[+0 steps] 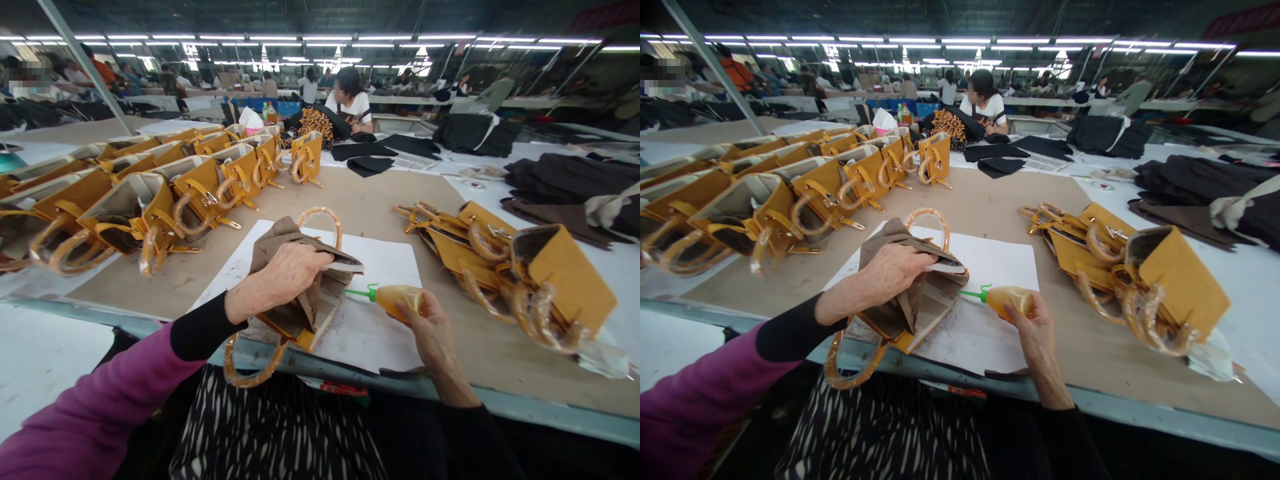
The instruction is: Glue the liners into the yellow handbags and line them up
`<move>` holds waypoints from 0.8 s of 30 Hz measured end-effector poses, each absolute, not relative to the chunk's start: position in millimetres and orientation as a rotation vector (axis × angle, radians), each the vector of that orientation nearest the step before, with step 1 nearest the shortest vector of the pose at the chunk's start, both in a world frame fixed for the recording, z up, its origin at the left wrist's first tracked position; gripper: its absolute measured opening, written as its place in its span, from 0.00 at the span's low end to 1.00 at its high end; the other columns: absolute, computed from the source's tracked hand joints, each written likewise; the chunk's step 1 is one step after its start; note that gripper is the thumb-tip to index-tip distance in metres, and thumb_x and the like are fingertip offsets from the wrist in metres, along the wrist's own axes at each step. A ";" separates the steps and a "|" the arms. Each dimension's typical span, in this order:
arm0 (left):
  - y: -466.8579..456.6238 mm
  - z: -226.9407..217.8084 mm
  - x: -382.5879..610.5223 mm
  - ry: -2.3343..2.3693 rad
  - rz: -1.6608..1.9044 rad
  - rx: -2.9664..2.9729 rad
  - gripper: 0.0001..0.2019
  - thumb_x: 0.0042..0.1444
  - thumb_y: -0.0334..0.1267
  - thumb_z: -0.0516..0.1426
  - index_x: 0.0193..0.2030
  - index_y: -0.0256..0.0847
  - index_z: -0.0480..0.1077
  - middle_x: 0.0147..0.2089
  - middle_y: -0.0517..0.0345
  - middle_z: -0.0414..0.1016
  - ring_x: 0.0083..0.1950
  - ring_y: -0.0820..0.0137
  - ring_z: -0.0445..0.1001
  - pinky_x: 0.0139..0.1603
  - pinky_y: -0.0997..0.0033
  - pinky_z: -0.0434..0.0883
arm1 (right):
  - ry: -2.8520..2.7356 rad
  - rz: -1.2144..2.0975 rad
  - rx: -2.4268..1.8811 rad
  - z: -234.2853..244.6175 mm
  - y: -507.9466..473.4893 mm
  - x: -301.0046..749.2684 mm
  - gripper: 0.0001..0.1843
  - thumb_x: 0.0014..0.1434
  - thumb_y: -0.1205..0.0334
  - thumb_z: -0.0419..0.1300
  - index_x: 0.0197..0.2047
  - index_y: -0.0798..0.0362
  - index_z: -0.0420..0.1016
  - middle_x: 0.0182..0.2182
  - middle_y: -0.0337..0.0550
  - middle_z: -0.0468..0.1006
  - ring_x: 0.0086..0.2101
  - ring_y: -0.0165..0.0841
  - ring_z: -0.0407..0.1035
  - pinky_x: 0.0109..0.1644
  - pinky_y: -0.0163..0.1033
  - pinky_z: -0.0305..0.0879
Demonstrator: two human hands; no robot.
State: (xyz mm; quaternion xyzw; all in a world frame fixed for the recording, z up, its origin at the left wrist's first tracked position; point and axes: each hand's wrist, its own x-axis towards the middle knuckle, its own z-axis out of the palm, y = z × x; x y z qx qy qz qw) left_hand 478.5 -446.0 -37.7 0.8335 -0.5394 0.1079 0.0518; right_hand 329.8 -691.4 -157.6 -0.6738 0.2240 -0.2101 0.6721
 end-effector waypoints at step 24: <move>-440.3 -36.1 472.5 -1.636 0.195 2.506 0.13 0.57 0.27 0.47 0.39 0.39 0.72 0.32 0.57 0.73 0.33 0.70 0.68 0.32 0.73 0.62 | 0.518 -0.408 -1.520 -157.9 -680.5 320.1 0.23 0.44 0.51 0.69 0.42 0.49 0.70 0.41 0.41 0.75 0.42 0.43 0.70 0.41 0.49 0.74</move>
